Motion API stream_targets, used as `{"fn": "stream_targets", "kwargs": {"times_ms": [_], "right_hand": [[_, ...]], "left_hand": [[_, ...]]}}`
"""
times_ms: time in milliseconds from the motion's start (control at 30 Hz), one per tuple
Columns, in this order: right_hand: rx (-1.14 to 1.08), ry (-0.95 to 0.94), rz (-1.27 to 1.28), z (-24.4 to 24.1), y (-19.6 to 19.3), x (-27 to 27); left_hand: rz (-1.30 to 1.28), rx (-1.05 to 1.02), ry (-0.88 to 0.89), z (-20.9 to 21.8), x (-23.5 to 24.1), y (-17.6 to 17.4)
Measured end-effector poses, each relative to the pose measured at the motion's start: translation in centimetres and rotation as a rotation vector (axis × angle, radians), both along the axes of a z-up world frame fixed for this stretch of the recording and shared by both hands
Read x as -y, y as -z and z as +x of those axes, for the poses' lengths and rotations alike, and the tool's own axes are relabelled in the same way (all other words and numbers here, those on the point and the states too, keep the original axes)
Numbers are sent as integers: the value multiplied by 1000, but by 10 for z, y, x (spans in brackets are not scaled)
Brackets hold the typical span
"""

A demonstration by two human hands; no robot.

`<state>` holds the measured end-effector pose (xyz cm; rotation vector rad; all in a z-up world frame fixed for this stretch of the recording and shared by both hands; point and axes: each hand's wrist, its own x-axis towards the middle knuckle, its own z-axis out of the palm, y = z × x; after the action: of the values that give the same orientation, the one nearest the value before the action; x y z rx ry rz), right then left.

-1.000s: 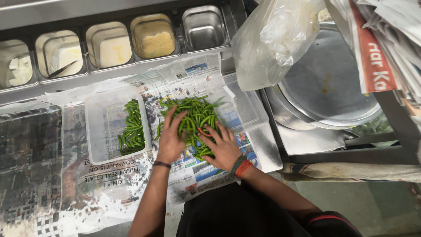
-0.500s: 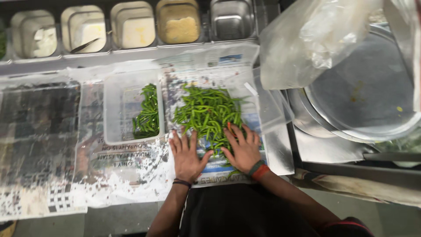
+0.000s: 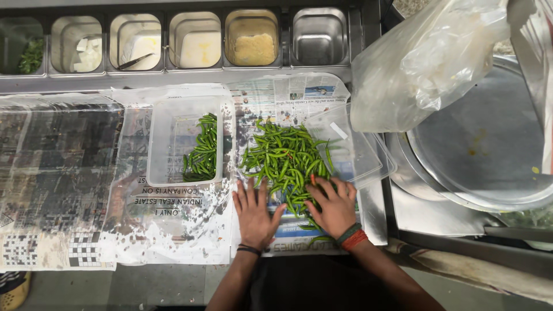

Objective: The person trims the stems off green chilies one by one and places the trimmed chilies into a clear plastic container. The work surface is covered with newspaper, and stainless steel ingredient containers are visible nearby.

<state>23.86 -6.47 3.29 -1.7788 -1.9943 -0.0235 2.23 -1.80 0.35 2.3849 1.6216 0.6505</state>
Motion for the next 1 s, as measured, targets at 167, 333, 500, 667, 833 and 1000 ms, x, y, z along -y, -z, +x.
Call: {"fn": "stream_targets", "kwargs": {"times_ms": [167,333,500,667,833,1000], "right_hand": [[-256,-159,-59,-5,1,-10],[-97,-143,-10,-24,-7,-44],[-16,-43,-152,-37,-13,-61],[5,46,-133,-50,-9,-60],[19,102,-123,-63,-8,-67],[10,108,-111,-68,-6,-58]], "left_hand": [[81,198,-47,-17,-10,-19],[358,-9,-278,-50,-67,-44],[72,-68,-180,-67,-80,-50],[101,-110,-66,-79,-66,-44],[-36,-92,25,-94,-79,-41],[172,171,-60,-99,-51,-25]]}}
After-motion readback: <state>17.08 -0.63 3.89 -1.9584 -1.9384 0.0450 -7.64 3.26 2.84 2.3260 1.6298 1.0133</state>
